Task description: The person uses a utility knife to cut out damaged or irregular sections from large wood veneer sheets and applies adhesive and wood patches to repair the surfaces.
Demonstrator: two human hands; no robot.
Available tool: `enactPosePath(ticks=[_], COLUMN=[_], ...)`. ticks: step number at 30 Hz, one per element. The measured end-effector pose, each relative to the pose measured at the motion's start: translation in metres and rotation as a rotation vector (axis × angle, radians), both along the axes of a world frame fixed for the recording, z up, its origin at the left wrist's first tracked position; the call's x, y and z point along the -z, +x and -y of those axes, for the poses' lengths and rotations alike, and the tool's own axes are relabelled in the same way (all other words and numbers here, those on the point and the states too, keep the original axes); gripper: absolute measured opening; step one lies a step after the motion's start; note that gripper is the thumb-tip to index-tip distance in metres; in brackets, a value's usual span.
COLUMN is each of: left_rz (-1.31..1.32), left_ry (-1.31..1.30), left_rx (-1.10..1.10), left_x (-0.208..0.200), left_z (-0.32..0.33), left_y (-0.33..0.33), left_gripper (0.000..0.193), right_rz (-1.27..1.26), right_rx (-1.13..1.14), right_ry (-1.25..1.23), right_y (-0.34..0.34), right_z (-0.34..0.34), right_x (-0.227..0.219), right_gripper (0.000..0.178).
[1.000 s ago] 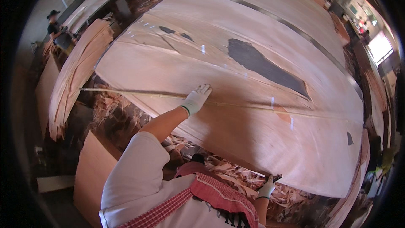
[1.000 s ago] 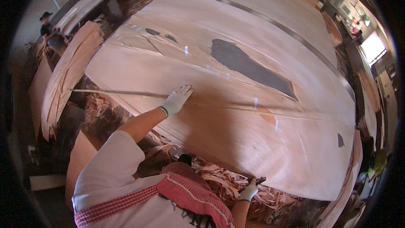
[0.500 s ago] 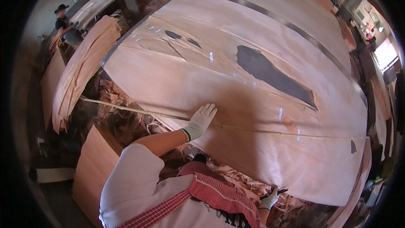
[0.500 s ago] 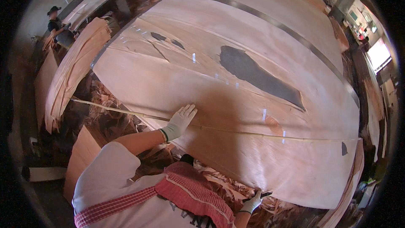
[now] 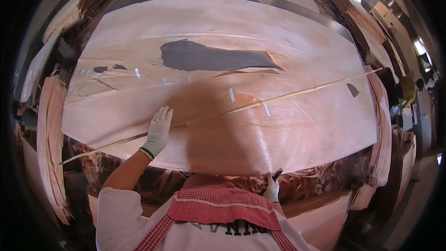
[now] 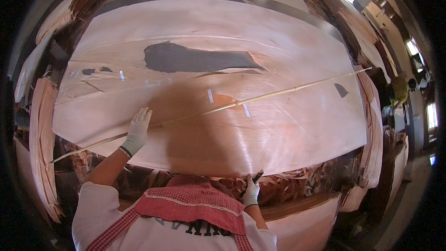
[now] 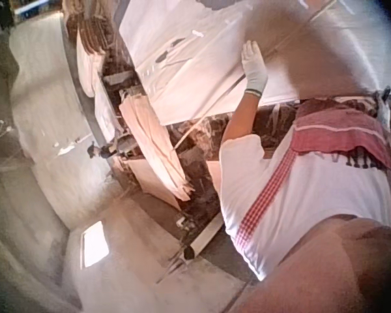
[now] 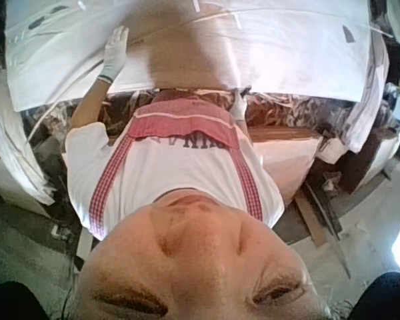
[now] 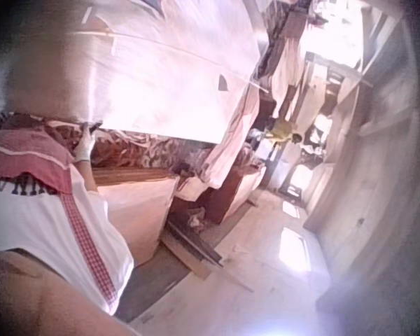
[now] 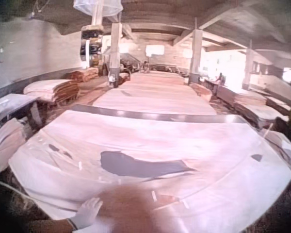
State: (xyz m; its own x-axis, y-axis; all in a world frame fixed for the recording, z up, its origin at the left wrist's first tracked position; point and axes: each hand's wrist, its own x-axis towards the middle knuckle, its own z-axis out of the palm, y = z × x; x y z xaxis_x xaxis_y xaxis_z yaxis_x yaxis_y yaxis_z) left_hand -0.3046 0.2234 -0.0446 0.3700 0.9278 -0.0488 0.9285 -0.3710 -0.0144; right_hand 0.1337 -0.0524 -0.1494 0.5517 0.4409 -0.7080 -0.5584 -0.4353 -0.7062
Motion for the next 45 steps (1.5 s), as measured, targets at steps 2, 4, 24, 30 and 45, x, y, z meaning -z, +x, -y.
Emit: enactPosePath(ticks=[2, 4, 24, 30, 45], left_rz=[-0.003, 0.028, -0.139, 0.05, 0.923], left_ry=[-0.03, -0.028, 0.205, 0.345, 0.071], left_rx=[0.011, 0.012, -0.212, -0.103, 0.316], left_x=[-0.011, -0.027, 0.045, -0.002, 0.065], left_z=[-0.014, -0.026, -0.379, -0.433, -0.352], left_y=[0.0, 0.004, 0.009, 0.074, 0.429], left_gripper=[0.064, 0.064, 0.029, 0.038, 0.007], right_rz=[-0.002, -0.013, 1.007, 1.315, 1.327], right_rx=[-0.011, -0.069, -0.776, -0.918, -0.993], right_ry=[-0.009, -0.04, -0.174, -0.472, -0.549], right_y=[0.005, 0.02, 0.124, 0.151, 0.131], right_z=[0.001, 0.015, -0.299, -0.389, -0.544], right_x=[-0.003, 0.003, -0.086, -0.108, -0.071], right_gripper=[0.02, 0.02, 0.03, 0.036, 0.035])
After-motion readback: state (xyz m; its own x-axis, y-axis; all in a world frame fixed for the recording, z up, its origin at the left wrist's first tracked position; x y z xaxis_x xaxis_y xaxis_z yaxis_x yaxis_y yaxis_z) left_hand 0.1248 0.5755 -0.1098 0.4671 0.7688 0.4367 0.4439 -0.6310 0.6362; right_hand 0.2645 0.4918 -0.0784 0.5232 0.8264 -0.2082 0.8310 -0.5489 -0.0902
